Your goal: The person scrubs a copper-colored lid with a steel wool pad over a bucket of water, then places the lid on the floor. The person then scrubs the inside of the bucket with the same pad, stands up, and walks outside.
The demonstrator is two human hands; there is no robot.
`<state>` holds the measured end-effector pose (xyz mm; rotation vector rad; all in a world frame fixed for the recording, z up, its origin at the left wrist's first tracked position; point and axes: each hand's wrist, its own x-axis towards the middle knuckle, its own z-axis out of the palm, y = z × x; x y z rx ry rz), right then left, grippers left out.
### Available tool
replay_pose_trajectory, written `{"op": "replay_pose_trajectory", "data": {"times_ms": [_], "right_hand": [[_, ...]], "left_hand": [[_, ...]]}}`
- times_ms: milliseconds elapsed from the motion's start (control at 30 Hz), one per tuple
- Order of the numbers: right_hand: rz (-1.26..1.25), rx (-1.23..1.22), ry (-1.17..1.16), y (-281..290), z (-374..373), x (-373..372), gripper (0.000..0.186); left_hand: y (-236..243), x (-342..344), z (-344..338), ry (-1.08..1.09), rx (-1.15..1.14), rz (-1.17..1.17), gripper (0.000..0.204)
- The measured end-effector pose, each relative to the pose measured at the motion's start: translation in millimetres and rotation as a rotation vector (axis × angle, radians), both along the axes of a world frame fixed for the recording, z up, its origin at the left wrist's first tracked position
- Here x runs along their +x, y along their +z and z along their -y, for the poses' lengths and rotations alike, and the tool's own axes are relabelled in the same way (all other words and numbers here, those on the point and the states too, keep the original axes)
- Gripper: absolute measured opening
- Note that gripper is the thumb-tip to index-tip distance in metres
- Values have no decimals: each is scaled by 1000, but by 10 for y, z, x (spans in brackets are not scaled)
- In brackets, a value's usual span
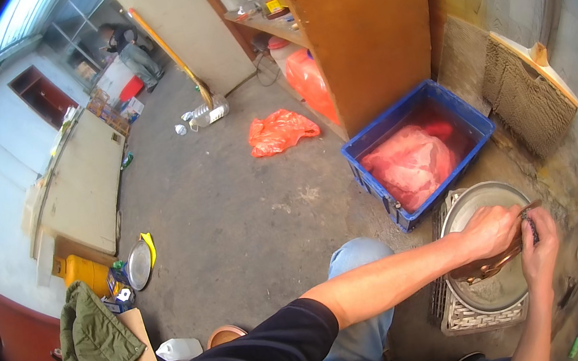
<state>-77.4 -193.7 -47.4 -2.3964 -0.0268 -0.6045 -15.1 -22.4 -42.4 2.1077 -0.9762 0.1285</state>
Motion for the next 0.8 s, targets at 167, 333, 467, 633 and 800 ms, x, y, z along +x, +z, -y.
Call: {"op": "replay_pose_trajectory", "data": {"times_ms": [167,333,467,633,800], "right_hand": [[-105,-124,106,136,-72,-87,45],[-147,-95,158,182,-42,-129,57],[-124,-74,137,143,3,-115,51],[-97,-1,173,170,-9,-84,42],[38,-41,96,126,-55,-66,38]], "left_hand": [[-134,47,109,106,61,-46,18],[-212,88,146,112,0,-25,17],[-165,97,133,83,4,2,18],[-153,90,111,75,-16,14,21],[-197,116,152,88,-56,0,22]]}}
